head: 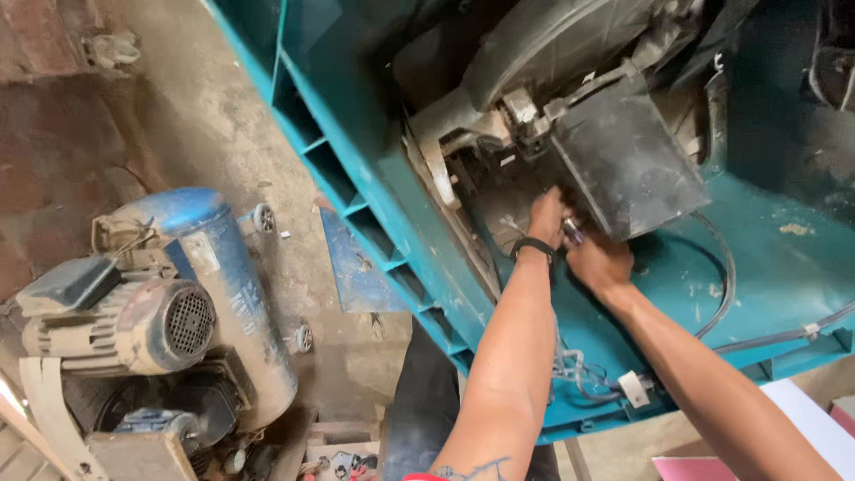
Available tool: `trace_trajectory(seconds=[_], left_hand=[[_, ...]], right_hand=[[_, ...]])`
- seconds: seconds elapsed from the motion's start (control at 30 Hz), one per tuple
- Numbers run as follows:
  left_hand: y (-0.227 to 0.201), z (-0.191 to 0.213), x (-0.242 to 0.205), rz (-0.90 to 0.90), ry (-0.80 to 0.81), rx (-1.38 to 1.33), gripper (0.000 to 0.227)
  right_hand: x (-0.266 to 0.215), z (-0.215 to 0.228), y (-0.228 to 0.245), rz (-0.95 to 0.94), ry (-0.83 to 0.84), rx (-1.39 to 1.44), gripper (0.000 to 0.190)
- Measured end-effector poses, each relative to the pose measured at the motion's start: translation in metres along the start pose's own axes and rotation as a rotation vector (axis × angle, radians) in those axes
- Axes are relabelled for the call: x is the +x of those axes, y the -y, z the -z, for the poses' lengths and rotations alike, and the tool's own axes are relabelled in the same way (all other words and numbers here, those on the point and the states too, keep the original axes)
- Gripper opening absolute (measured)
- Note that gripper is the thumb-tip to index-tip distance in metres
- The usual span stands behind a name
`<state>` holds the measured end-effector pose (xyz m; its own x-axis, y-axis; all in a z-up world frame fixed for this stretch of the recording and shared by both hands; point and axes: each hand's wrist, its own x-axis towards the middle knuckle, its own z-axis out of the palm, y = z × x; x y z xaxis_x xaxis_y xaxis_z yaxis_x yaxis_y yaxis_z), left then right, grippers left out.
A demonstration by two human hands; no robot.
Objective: The person disassembles the housing of a large power tool, retrieves a fastener from a storage box, and uses a screwdriver to secure internal components.
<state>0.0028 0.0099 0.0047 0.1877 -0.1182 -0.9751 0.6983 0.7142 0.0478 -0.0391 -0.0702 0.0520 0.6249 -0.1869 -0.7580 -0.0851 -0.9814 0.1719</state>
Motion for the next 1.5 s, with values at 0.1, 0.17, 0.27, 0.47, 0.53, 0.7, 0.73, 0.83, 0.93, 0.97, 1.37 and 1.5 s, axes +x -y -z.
trace_trajectory(seconds=[0.1, 0.17, 0.27, 0.47, 0.53, 0.7, 0.73, 0.83, 0.93, 0.97, 1.37, 1.5], left_hand=[[0.003, 0.001, 0.005, 0.016, -0.068, -0.096, 0.036], [-0.001, -0.001, 0.012, 0.032, -0.039, -0.24, 0.027], [0.001, -0.003, 0.011, -0.034, -0.107, -0.149, 0.03], [-0.002, -0.008, 0.026, -0.214, -0.324, 1.265, 0.039], [0.006, -0.01, 0.015, -0.249, -0.421, 0.979, 0.041], [0.001, -0.021, 0.007, -0.114, -0.626, 0.603, 0.045], [0.0, -0.02, 0.01, -0.057, -0.623, 0.606, 0.046], [0.001, -0.021, 0.008, -0.002, -0.613, 0.592, 0.044], [-0.002, -0.03, 0.017, -0.107, -0.648, 0.288, 0.04], [-0.001, -0.033, 0.022, -0.199, -0.672, -0.004, 0.042], [0.012, 0.017, 0.016, 0.216, 0.044, 0.055, 0.06], [0.027, 0.011, 0.02, 0.24, -0.052, -0.014, 0.04]], right_hand=[[-0.017, 0.02, 0.014, -0.046, 0.057, 0.138, 0.026], [-0.017, 0.032, 0.02, -0.065, 0.075, 0.147, 0.023], [-0.002, 0.008, 0.015, -0.047, 0.136, 0.232, 0.025], [0.015, 0.001, 0.0, 0.002, 0.21, 0.354, 0.038], [0.02, -0.007, -0.005, 0.016, 0.251, 0.413, 0.043], [0.012, 0.001, -0.013, 0.031, 0.247, 0.391, 0.043], [0.011, 0.007, -0.011, 0.04, 0.211, 0.334, 0.039], [0.003, 0.016, -0.01, 0.05, 0.139, 0.215, 0.034], [-0.004, 0.02, -0.006, 0.063, 0.072, 0.102, 0.033], [-0.006, 0.019, -0.006, 0.07, 0.043, 0.042, 0.035], [-0.008, -0.003, -0.008, 0.332, -0.636, -0.07, 0.027], [-0.018, 0.029, 0.018, 0.004, 0.123, 0.156, 0.024]])
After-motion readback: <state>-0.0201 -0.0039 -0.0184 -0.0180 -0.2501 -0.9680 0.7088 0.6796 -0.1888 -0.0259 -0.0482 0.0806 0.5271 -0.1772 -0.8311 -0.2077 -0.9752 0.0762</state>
